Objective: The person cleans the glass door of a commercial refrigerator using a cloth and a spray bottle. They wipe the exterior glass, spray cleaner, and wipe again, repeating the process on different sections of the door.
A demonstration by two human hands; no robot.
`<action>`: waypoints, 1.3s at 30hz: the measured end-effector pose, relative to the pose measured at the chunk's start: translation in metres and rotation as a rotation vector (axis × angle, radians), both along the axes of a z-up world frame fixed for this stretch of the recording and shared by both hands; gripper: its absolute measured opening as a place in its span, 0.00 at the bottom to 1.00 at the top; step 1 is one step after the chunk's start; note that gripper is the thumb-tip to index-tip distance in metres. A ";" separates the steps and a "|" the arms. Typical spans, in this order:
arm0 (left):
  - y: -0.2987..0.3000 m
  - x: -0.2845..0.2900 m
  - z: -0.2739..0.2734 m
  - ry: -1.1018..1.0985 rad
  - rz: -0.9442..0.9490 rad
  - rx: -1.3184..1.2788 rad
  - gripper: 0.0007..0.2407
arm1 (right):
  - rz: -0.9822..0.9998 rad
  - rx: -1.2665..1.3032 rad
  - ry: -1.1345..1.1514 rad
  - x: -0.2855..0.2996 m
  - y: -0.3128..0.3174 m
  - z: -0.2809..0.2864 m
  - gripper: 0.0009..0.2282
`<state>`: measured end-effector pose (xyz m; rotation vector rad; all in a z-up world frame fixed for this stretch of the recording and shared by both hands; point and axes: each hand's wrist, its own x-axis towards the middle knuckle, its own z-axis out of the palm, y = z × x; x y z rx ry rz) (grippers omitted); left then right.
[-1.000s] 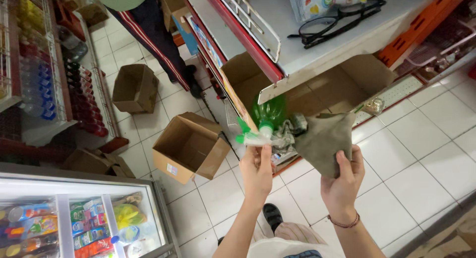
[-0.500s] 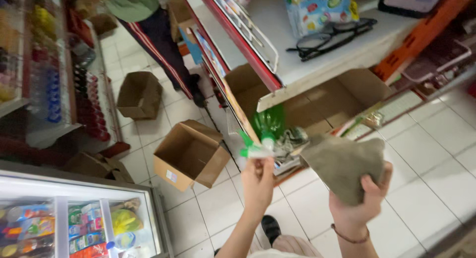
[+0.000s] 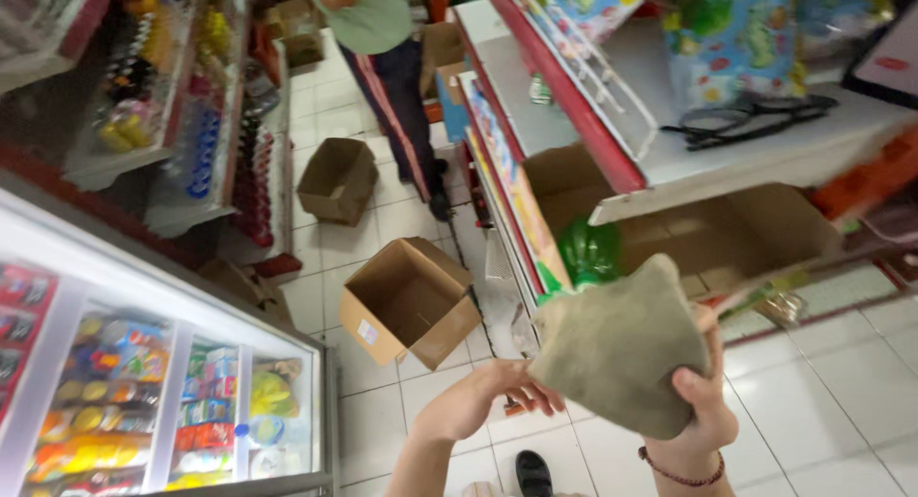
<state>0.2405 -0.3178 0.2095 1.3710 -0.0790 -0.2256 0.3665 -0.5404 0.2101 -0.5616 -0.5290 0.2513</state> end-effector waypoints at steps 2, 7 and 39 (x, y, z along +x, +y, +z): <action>-0.002 -0.013 -0.006 -0.024 0.111 -0.296 0.28 | 0.115 -0.015 -0.038 -0.005 0.013 -0.005 0.10; 0.011 -0.051 -0.012 -0.202 0.486 -0.801 0.34 | 0.327 -0.187 -0.003 -0.024 0.055 -0.016 0.16; 0.188 -0.376 0.142 -0.231 1.323 0.317 0.15 | 1.358 -0.394 -0.533 -0.269 0.432 0.085 0.49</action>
